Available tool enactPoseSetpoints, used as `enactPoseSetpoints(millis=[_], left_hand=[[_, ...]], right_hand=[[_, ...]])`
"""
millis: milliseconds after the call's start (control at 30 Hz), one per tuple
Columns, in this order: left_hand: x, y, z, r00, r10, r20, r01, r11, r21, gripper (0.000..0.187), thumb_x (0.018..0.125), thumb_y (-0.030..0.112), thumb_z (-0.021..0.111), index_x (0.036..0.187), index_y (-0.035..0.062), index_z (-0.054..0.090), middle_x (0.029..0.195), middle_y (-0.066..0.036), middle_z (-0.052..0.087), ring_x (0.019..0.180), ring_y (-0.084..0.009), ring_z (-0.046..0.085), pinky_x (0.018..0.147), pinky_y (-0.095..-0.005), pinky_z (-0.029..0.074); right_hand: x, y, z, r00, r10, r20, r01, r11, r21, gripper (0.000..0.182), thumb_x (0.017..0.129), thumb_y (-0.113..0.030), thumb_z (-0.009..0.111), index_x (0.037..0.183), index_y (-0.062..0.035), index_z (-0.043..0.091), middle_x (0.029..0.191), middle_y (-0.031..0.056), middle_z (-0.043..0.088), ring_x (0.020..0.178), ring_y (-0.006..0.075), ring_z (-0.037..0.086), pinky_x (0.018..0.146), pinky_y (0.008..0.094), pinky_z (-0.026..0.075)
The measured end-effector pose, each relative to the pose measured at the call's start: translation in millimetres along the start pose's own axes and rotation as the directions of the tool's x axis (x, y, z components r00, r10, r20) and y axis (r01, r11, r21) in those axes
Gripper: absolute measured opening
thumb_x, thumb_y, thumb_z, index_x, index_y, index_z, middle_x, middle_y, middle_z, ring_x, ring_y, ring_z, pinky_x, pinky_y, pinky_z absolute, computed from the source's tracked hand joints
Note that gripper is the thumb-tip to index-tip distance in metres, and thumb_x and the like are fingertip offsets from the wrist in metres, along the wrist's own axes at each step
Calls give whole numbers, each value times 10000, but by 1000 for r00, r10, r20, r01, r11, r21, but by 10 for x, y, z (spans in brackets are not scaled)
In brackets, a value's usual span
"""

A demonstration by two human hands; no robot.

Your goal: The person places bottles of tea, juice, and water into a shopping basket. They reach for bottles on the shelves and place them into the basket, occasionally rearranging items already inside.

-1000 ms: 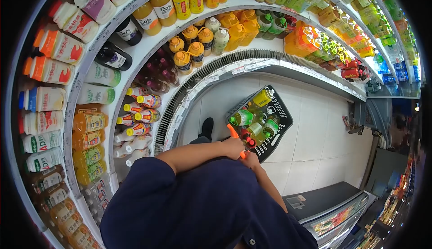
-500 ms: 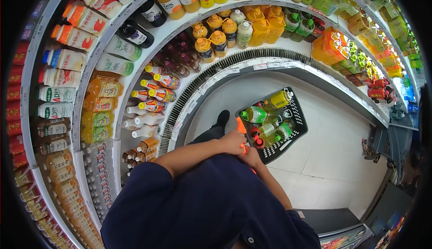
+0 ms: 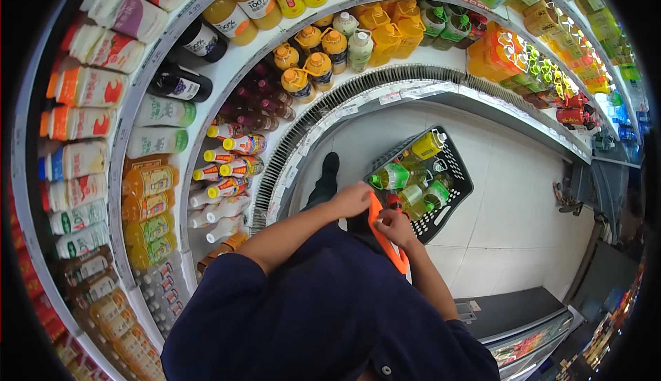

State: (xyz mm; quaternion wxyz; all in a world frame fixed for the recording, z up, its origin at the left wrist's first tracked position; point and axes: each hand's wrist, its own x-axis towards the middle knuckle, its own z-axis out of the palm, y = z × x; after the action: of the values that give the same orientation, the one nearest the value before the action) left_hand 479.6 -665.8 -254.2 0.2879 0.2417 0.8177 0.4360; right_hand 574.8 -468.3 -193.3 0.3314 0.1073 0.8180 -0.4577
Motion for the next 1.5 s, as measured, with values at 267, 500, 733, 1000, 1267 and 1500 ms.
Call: enactPoseSetpoints(millis=[267,500,733,1000,1267,1500], left_hand=[[921,-1004,-1660,859,-156,-489,313,913,260,582,835,206,671,1310,-80,495,1456,-289,380,1223,-429,534,1023,-437,462],[1245,-1055,-2285,900,-214,-380,331,902,276,664,833,204,703,1379,-64,437,1528,-295,266,1204,-456,546,991,-468,479],[1493,-1406,-2335,920,-210,-331,244,968,64,673,841,136,699,1419,-27,396,1424,-286,383,1133,-429,573,936,-456,501],[1520,-1513,-2387,854,-207,-477,350,908,232,410,859,145,669,1207,-32,542,1032,-246,646,877,-382,658,780,-462,513],[1521,-1174,-2655,784,-432,-447,539,830,142,374,898,326,577,903,-39,657,885,-296,675,875,-478,650,787,-518,508],[1424,-1060,-2823,801,-364,-474,452,888,82,374,892,347,546,941,1,680,917,-281,670,870,-477,642,777,-508,506]], right_hand=[[1806,-982,-192,968,-176,-181,185,982,36,445,831,-262,700,1144,52,670,1002,205,698,878,299,693,808,373,543],[3526,-1922,-72,993,65,-94,18,723,691,608,908,-206,682,1425,26,464,1214,103,601,1046,198,599,863,360,521],[4085,-2389,51,956,294,14,-81,216,973,605,888,-47,649,1440,15,412,1122,115,560,967,219,574,831,400,530],[4302,-2291,102,932,358,48,-10,-107,994,283,899,-89,657,1160,-10,583,1002,94,603,906,219,599,806,380,516],[4108,-2085,-50,928,366,74,-22,-143,989,311,914,-127,679,1168,20,576,1089,149,610,956,275,635,829,393,553],[3397,-2295,-336,954,295,-61,33,100,994,194,838,-82,713,985,9,625,836,89,625,711,213,652,664,367,604]])
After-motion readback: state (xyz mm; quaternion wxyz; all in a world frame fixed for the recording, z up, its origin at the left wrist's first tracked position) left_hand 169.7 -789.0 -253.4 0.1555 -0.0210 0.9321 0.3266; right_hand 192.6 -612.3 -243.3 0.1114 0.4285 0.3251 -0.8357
